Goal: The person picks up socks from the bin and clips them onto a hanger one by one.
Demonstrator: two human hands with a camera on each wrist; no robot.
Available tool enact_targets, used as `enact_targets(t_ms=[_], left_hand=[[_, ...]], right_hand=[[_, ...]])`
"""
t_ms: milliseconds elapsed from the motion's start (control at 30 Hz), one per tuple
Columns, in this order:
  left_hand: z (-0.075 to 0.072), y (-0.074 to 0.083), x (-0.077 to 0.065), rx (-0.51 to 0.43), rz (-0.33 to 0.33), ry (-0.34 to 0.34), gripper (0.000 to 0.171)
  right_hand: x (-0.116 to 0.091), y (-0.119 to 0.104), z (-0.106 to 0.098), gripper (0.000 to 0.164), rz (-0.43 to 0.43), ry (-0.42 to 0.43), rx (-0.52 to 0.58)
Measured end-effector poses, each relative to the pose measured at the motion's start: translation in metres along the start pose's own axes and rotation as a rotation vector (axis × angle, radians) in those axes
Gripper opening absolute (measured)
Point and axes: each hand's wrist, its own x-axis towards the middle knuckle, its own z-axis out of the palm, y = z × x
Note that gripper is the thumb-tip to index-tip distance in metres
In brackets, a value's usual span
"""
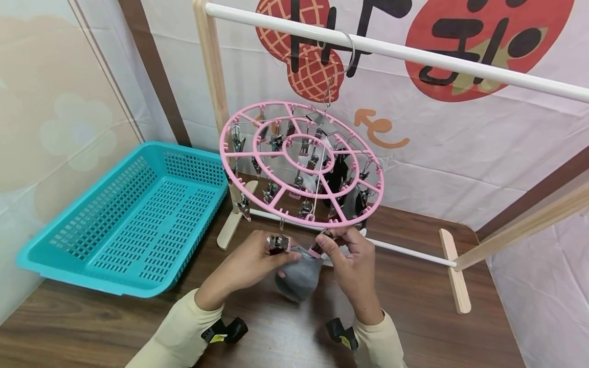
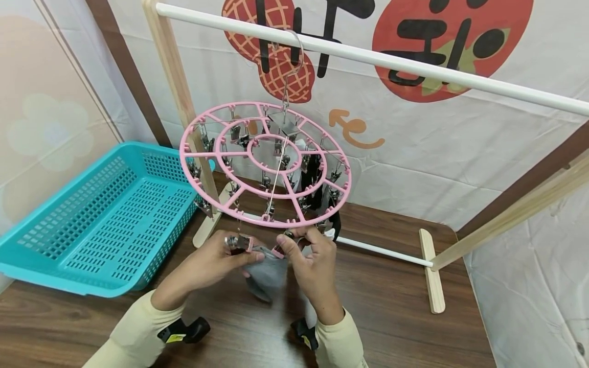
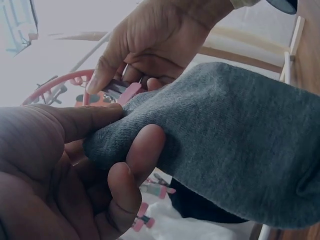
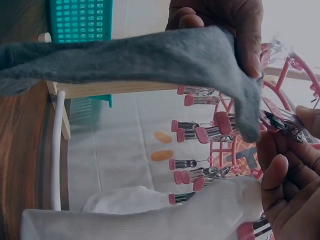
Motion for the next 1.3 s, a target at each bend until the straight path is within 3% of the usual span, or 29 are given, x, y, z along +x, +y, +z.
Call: enact_targets(t_ms=[367,833,1300], left_hand=[[0.008,0.002,0.005,-0.034,-0.032,0.032,0.016],[0.019,-0.001,0.008,-0.113,0.004,0.187,0.015],[0.019,-0.002,0.009,-0.148,0.015,0.208,0.010]], right_hand=[[0.001,0.001,0.001,0.010,0.001,-0.003,0.042],[0.002,-0.001,0.001,0.009,0.046,0.018,0.058],[-0.001,-0.002,0.003,0.011,0.059,0.005,0.056]])
